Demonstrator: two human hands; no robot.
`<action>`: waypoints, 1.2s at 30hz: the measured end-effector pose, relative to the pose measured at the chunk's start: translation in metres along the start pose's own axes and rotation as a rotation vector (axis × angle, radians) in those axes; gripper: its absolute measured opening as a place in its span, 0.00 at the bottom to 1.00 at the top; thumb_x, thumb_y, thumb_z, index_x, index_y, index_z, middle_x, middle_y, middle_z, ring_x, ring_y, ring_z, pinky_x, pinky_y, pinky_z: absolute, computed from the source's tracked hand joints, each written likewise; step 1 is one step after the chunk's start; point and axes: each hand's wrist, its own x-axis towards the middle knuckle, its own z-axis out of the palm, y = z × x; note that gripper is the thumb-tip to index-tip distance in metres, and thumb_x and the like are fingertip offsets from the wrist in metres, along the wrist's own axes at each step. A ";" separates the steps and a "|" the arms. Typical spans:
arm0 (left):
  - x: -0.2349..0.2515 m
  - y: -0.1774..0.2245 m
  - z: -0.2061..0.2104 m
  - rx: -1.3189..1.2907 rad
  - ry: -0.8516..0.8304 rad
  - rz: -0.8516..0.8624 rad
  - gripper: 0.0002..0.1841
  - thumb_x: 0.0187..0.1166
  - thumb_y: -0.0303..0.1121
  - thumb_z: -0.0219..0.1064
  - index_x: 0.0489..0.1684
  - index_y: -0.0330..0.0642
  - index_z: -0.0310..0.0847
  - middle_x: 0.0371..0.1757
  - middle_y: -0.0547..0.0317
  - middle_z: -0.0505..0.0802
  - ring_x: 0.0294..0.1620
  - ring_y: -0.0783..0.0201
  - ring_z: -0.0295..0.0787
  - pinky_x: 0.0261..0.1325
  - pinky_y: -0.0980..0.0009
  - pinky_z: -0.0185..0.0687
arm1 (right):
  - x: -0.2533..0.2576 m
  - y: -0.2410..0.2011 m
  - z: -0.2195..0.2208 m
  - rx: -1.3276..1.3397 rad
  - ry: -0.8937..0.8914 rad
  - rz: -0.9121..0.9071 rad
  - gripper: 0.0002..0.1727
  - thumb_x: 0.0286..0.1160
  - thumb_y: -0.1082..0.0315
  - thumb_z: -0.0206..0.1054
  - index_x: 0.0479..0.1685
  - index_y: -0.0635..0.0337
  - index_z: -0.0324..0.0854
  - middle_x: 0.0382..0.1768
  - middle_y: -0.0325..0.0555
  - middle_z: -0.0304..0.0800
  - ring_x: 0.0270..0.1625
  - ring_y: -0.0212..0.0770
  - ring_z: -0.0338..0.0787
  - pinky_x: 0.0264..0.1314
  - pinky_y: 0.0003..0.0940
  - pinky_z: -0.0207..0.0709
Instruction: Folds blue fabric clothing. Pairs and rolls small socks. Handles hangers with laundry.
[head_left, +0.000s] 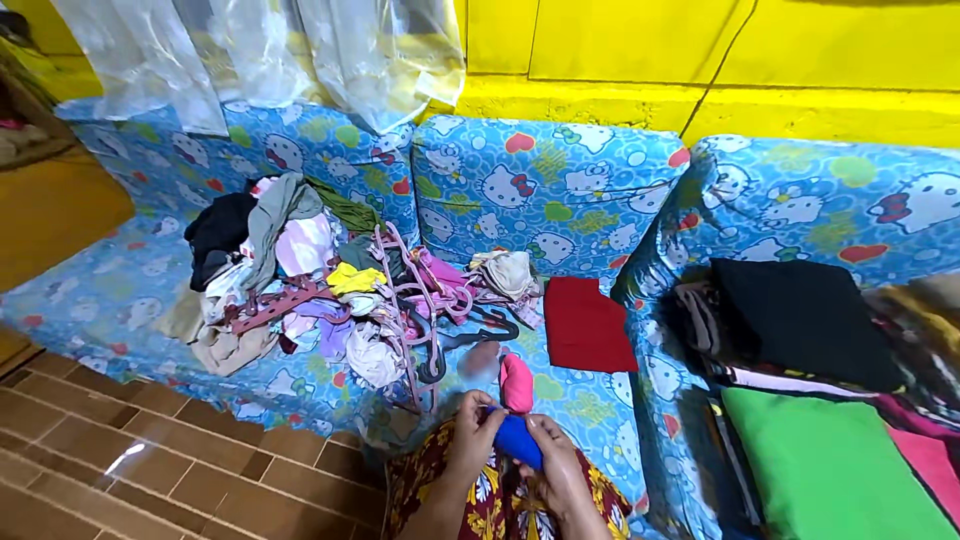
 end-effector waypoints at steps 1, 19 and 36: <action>0.000 0.001 0.002 0.003 -0.041 -0.009 0.15 0.75 0.25 0.65 0.54 0.26 0.72 0.47 0.51 0.87 0.46 0.71 0.87 0.54 0.73 0.84 | 0.002 -0.003 -0.002 0.059 0.044 -0.025 0.09 0.89 0.69 0.52 0.49 0.65 0.76 0.28 0.46 0.89 0.18 0.33 0.86 0.15 0.26 0.79; 0.019 -0.009 -0.002 -0.516 -0.168 -0.360 0.18 0.90 0.31 0.42 0.48 0.37 0.82 0.44 0.61 0.92 0.49 0.66 0.90 0.59 0.63 0.87 | 0.064 -0.049 -0.029 -0.412 -0.361 -0.198 0.08 0.58 0.71 0.73 0.37 0.56 0.85 0.33 0.33 0.91 0.34 0.27 0.89 0.39 0.28 0.86; 0.027 -0.010 0.002 -0.434 -0.247 -0.464 0.11 0.88 0.27 0.45 0.55 0.36 0.74 0.51 0.58 0.89 0.52 0.63 0.89 0.59 0.62 0.85 | 0.255 -0.103 0.001 -1.486 0.052 -0.322 0.27 0.83 0.63 0.63 0.80 0.58 0.76 0.94 0.64 0.45 0.91 0.75 0.49 0.85 0.75 0.48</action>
